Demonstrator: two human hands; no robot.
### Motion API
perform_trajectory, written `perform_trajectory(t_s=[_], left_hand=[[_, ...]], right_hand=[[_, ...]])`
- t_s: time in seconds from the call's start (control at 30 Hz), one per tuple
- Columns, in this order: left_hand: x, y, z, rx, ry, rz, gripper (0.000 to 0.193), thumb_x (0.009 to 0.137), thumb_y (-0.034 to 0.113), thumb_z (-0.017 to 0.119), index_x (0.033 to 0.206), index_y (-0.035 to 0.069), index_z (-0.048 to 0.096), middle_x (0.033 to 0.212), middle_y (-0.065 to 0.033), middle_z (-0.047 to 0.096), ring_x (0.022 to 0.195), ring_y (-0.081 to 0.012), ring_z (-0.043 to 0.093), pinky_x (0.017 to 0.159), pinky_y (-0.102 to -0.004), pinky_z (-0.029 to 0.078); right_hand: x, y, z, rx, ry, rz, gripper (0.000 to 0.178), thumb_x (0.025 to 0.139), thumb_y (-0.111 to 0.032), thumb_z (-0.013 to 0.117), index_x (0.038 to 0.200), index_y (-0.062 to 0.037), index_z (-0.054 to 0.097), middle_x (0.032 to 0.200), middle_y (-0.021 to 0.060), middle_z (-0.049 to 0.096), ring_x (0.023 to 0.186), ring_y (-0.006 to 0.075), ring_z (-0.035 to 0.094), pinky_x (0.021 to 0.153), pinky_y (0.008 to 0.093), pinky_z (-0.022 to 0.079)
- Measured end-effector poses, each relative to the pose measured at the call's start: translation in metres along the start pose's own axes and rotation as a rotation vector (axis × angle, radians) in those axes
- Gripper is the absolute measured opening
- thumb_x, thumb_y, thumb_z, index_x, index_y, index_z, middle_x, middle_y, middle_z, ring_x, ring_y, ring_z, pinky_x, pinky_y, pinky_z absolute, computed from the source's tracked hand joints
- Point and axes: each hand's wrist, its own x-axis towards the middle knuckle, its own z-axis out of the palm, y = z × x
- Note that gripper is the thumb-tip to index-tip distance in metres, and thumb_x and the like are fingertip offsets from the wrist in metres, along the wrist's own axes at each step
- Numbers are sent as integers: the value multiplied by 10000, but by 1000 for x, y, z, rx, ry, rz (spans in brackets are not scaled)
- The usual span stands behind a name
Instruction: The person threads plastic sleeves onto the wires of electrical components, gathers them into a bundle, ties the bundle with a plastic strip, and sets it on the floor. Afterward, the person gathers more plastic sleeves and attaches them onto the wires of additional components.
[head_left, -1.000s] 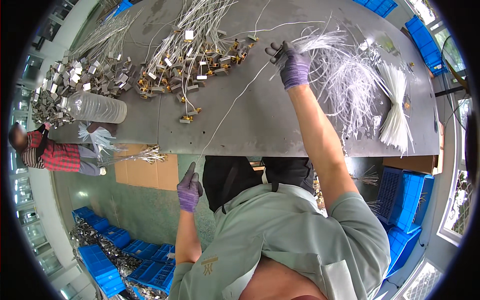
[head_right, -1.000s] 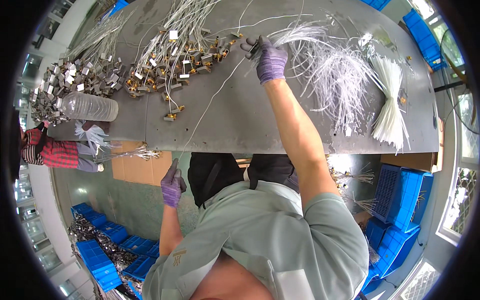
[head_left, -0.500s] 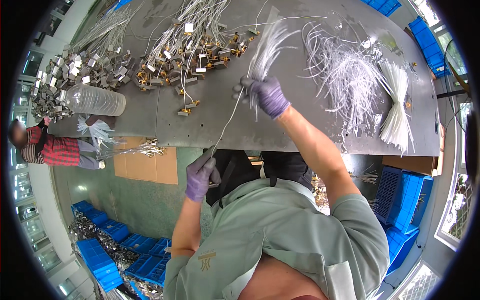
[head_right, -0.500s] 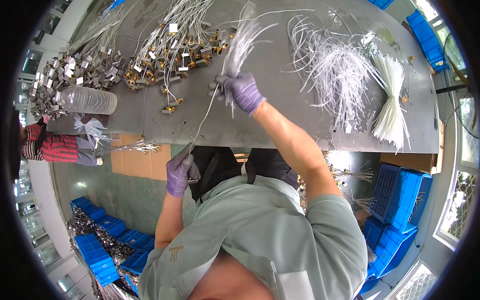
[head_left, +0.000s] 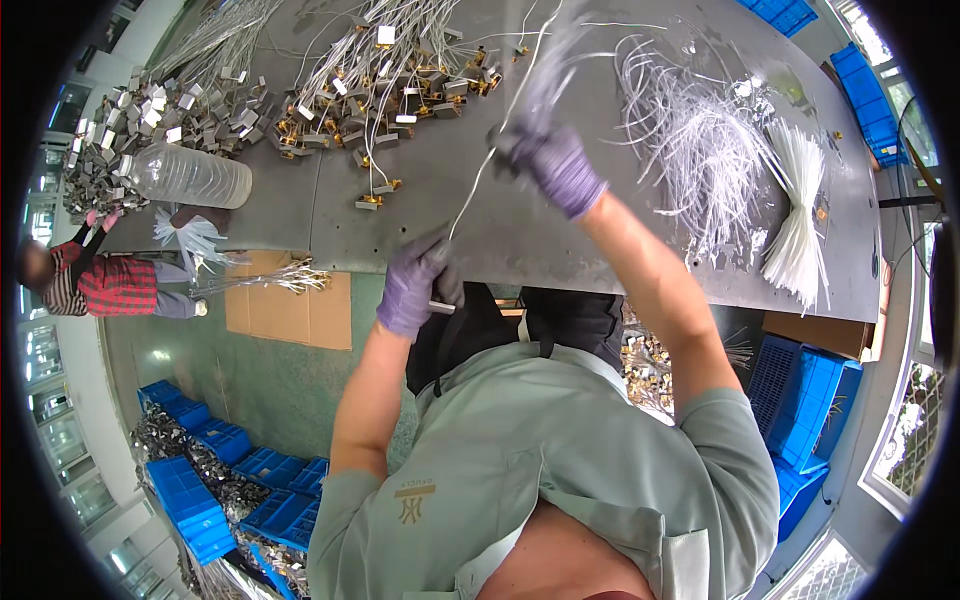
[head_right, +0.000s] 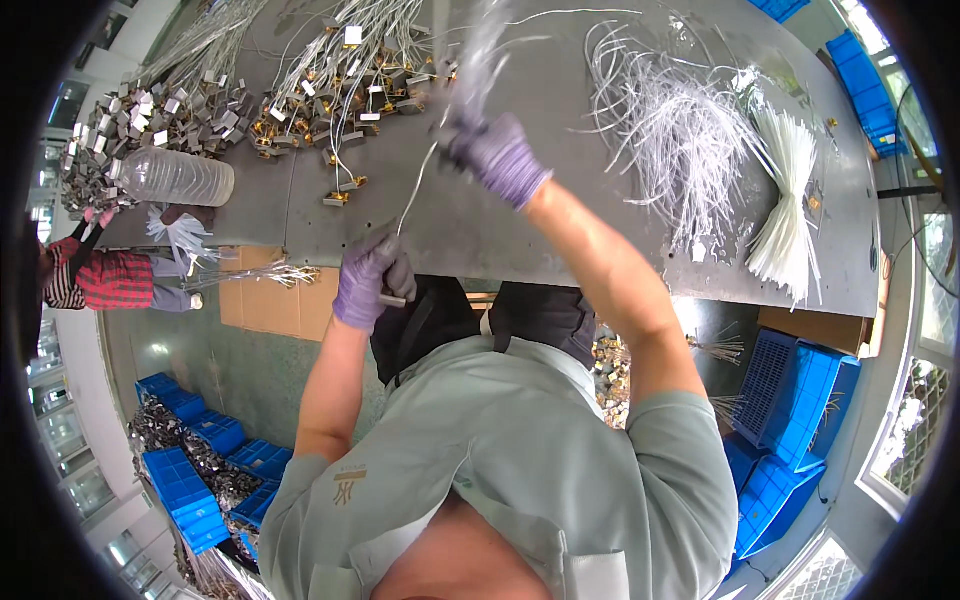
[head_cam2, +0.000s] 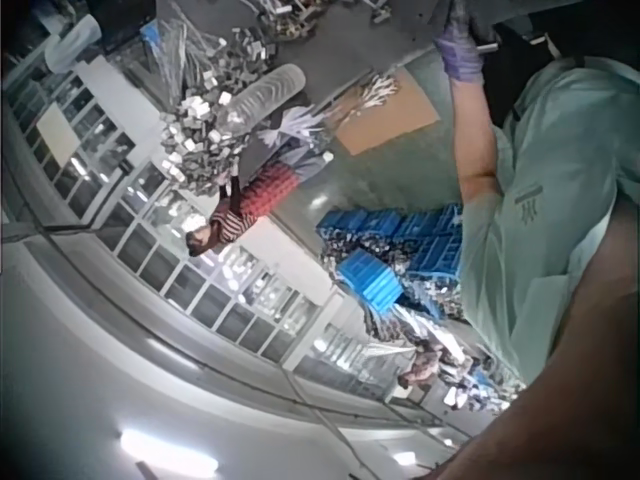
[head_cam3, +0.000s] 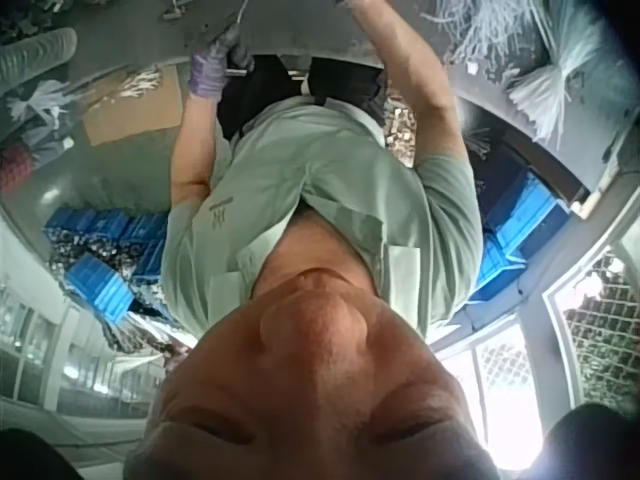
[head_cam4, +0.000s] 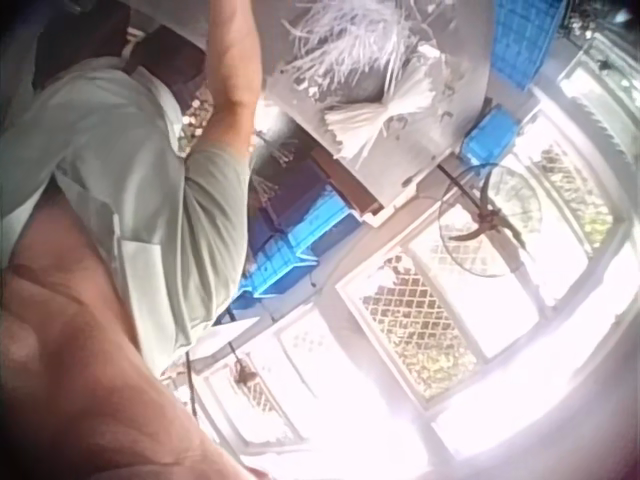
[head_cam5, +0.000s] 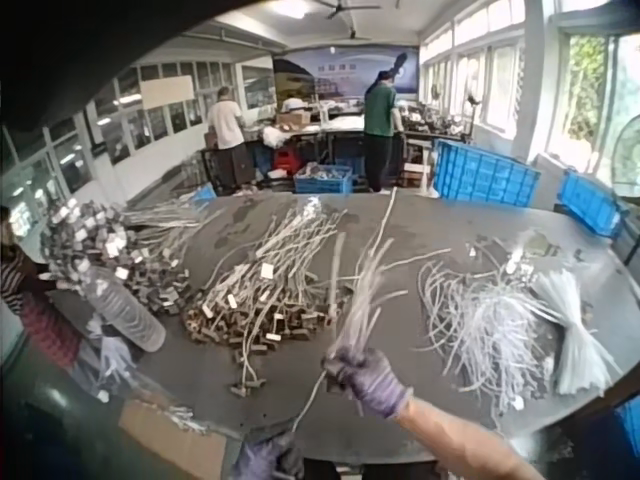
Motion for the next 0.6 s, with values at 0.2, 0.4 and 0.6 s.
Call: perform_trajectory(t_s=[0.2, 0.4, 0.6], left_hand=[[35, 9, -11, 43, -53, -181, 310, 897, 334, 568, 1065, 74, 554, 498, -46, 421, 400, -177, 452, 403, -311, 417], [80, -6, 9, -364, 328, -3, 429, 873, 446, 572, 935, 24, 620, 736, -66, 620, 636, -148, 568, 599, -289, 476], [102, 29, -26, 1425, 991, 778, 443, 821, 322, 666, 1123, 14, 562, 1096, -225, 591, 1036, -327, 570, 851, -406, 466]], right_hand=[[-13, 3, 20, 214, -54, 70, 190, 855, -195, 639, 759, -31, 635, 605, 10, 594, 521, 72, 517, 519, 236, 415], [-19, 11, 47, 43, -24, 104, 218, 856, -228, 655, 851, -11, 665, 630, 55, 619, 513, 114, 572, 501, 265, 470], [37, 35, -43, 45, 291, 140, 272, 866, -217, 629, 925, 48, 650, 655, 108, 635, 508, 168, 617, 486, 280, 501]])
